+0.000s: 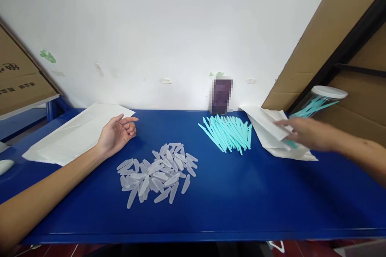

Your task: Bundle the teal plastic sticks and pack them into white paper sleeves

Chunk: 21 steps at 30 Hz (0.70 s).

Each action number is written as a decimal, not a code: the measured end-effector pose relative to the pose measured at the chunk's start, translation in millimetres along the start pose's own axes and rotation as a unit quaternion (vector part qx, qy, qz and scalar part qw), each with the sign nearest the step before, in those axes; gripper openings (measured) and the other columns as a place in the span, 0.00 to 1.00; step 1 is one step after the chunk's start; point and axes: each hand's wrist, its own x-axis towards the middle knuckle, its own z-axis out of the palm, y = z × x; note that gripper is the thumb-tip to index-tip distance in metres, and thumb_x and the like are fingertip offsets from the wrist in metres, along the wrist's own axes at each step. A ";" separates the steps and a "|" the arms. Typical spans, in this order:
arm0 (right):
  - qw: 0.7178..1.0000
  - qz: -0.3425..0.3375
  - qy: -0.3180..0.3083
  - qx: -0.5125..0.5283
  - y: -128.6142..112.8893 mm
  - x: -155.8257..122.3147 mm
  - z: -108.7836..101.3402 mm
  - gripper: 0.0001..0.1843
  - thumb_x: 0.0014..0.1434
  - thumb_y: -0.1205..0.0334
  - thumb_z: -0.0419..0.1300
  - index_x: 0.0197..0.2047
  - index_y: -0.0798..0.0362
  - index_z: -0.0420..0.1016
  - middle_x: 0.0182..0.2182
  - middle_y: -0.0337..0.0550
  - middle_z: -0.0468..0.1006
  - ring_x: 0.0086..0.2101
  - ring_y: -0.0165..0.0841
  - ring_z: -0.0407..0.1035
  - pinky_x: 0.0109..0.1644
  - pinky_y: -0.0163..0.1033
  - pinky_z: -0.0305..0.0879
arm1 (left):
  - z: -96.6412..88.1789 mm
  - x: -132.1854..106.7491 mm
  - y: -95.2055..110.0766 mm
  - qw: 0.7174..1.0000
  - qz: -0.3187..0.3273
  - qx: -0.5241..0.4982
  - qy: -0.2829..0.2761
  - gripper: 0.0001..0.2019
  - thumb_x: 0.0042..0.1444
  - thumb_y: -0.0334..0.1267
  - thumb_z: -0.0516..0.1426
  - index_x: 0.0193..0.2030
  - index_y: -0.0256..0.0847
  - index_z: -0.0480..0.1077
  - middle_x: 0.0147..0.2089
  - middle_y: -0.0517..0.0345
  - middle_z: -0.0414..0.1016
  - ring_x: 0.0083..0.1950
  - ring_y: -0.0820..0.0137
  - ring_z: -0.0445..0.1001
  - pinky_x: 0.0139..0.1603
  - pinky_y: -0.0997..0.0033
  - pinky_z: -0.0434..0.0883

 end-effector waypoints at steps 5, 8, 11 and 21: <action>0.998 -0.044 -0.029 0.040 19.0 -10.8 20.1 0.21 0.56 0.62 0.65 0.54 0.47 0.78 0.56 0.64 0.73 0.52 0.43 0.70 0.54 0.46 0.60 | 0.6 0.5 -0.2 1.000 -0.001 0.006 0.000 0.17 0.60 0.42 0.51 0.36 0.31 0.77 0.22 0.57 0.65 0.24 0.72 0.64 0.24 0.74 0.65; 0.995 -0.077 0.052 0.027 -3.1 -15.0 17.3 0.10 0.63 0.57 0.56 0.42 0.49 0.75 0.45 0.61 0.76 0.39 0.40 0.69 0.48 0.47 0.60 | 1.2 0.2 0.3 1.000 -0.003 0.009 0.006 0.17 0.60 0.43 0.52 0.36 0.31 0.77 0.22 0.57 0.65 0.24 0.72 0.65 0.25 0.74 0.66; 0.991 -0.092 0.087 0.035 -40.4 -17.1 22.9 0.09 0.64 0.56 0.53 0.34 0.49 0.70 0.33 0.54 0.75 0.33 0.38 0.66 0.41 0.45 0.60 | 1.8 -0.7 1.4 1.000 -0.008 0.007 0.007 0.17 0.60 0.43 0.52 0.36 0.32 0.77 0.23 0.56 0.65 0.24 0.72 0.65 0.26 0.73 0.67; 0.981 -0.016 -0.070 -0.179 -84.3 15.2 57.1 0.09 0.58 0.63 0.56 0.29 0.53 0.75 0.35 0.63 0.79 0.33 0.46 0.73 0.34 0.46 0.56 | 2.3 -1.4 0.8 1.000 -0.012 0.011 -0.003 0.17 0.60 0.42 0.52 0.35 0.31 0.78 0.23 0.56 0.66 0.24 0.72 0.65 0.25 0.74 0.66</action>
